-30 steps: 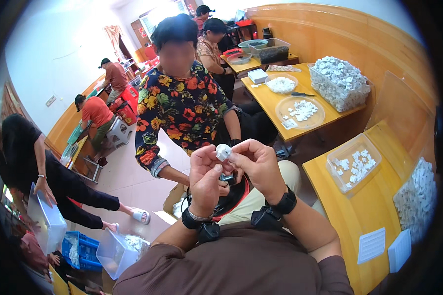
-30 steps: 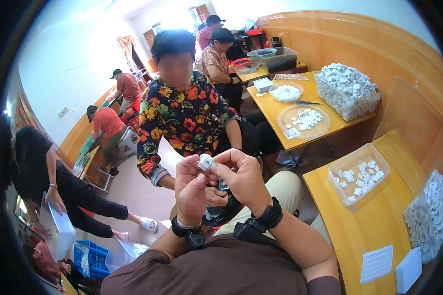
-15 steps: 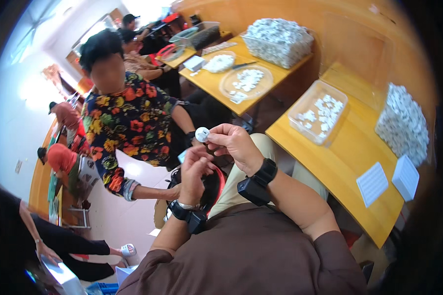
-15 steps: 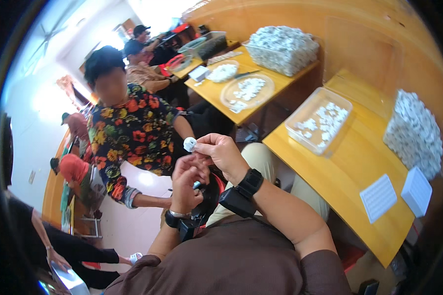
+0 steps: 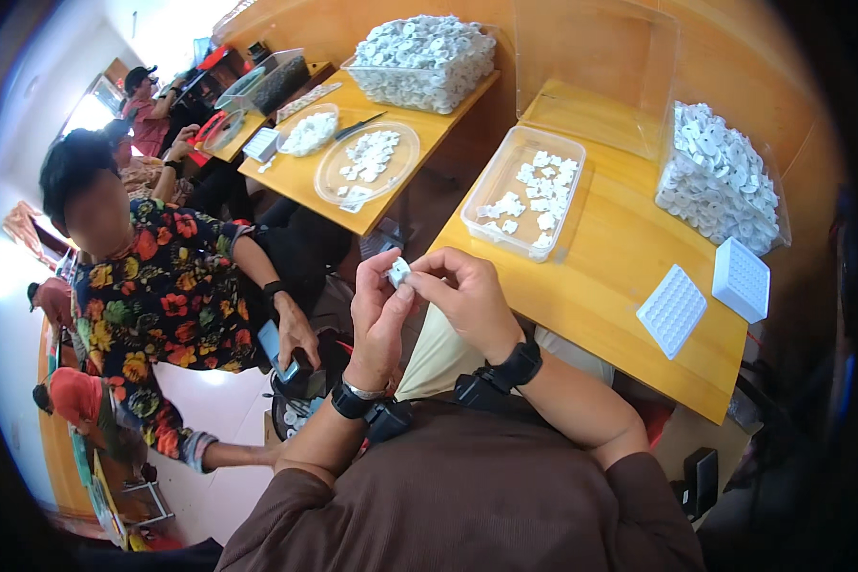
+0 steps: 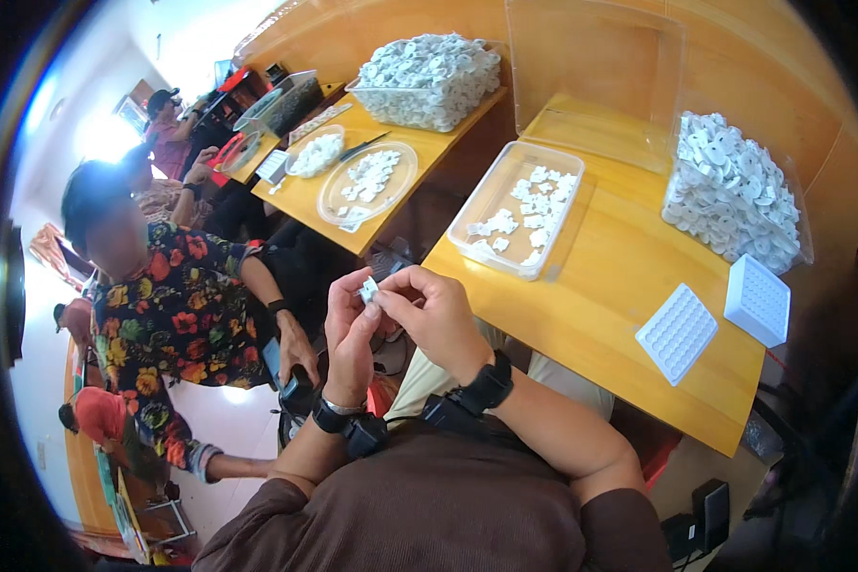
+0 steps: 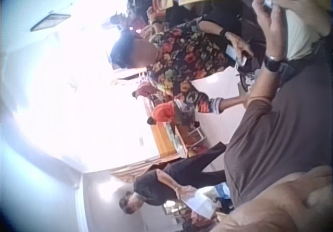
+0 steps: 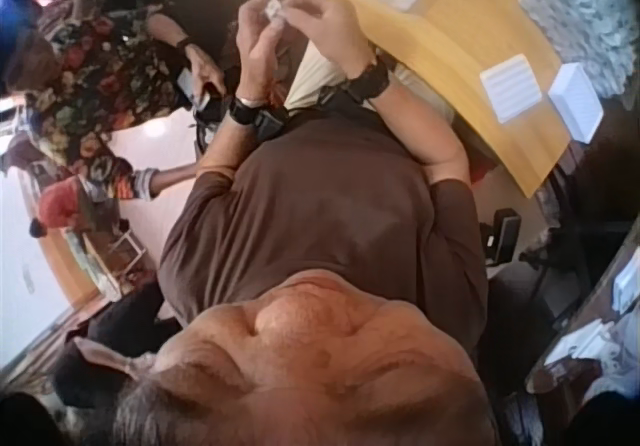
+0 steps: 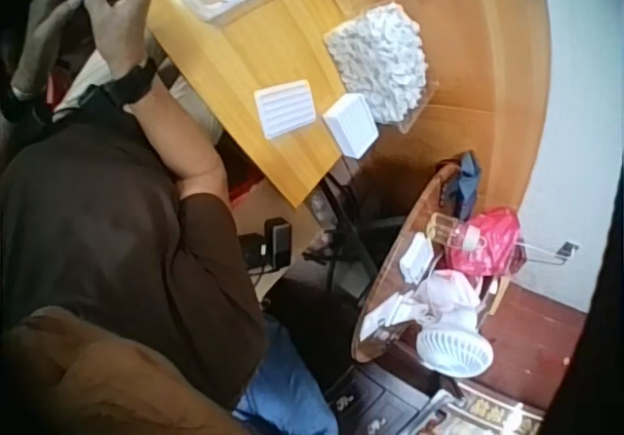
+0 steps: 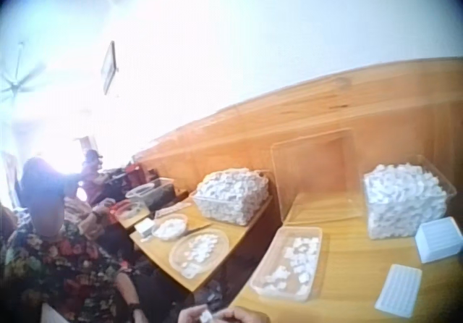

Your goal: Assemble small white plastic housing components by inserting internal pieces and checking the fit.

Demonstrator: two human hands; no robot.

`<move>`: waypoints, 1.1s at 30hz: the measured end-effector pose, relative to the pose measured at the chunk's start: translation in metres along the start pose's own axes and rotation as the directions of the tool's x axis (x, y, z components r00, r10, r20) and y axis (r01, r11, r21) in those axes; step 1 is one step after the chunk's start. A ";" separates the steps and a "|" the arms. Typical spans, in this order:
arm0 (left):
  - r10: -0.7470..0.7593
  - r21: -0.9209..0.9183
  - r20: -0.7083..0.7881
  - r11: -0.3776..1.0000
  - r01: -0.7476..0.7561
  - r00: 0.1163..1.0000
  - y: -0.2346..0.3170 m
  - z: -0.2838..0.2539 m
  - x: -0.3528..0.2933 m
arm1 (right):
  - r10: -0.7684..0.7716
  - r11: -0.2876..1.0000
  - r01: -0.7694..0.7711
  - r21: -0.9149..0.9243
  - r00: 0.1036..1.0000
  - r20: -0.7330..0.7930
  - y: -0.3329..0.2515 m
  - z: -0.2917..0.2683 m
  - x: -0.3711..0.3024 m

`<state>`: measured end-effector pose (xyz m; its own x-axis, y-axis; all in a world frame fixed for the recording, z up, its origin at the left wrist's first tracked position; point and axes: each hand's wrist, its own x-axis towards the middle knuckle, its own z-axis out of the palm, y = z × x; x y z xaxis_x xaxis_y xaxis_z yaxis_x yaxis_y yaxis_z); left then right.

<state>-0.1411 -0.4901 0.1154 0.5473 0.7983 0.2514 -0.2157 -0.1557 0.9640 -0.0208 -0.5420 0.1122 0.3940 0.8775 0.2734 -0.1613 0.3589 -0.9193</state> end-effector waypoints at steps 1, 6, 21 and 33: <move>-0.002 -0.031 0.019 1.000 0.002 1.000 0.001 0.005 0.003 | 0.002 1.000 -0.002 -0.012 1.000 -0.009 -0.002 -0.007 -0.002; 0.050 -0.020 0.147 0.999 -0.048 0.988 -0.008 0.019 0.016 | 0.021 0.993 -0.015 0.115 0.998 -0.053 -0.011 -0.029 -0.013; -0.004 -0.005 0.403 1.000 0.007 0.915 -0.018 0.042 0.029 | -0.107 0.958 0.061 -0.279 0.982 -0.155 -0.022 -0.069 -0.023; -0.055 0.094 0.544 0.996 0.004 0.837 -0.025 0.062 0.030 | -0.057 0.964 -0.019 -0.265 0.959 -0.276 -0.031 -0.090 -0.045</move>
<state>-0.0694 -0.4986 0.1040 0.9100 0.3604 0.2052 -0.1366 -0.2067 0.9688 0.0480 -0.6210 0.1026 0.6369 0.7339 0.2363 0.0767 0.2446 -0.9666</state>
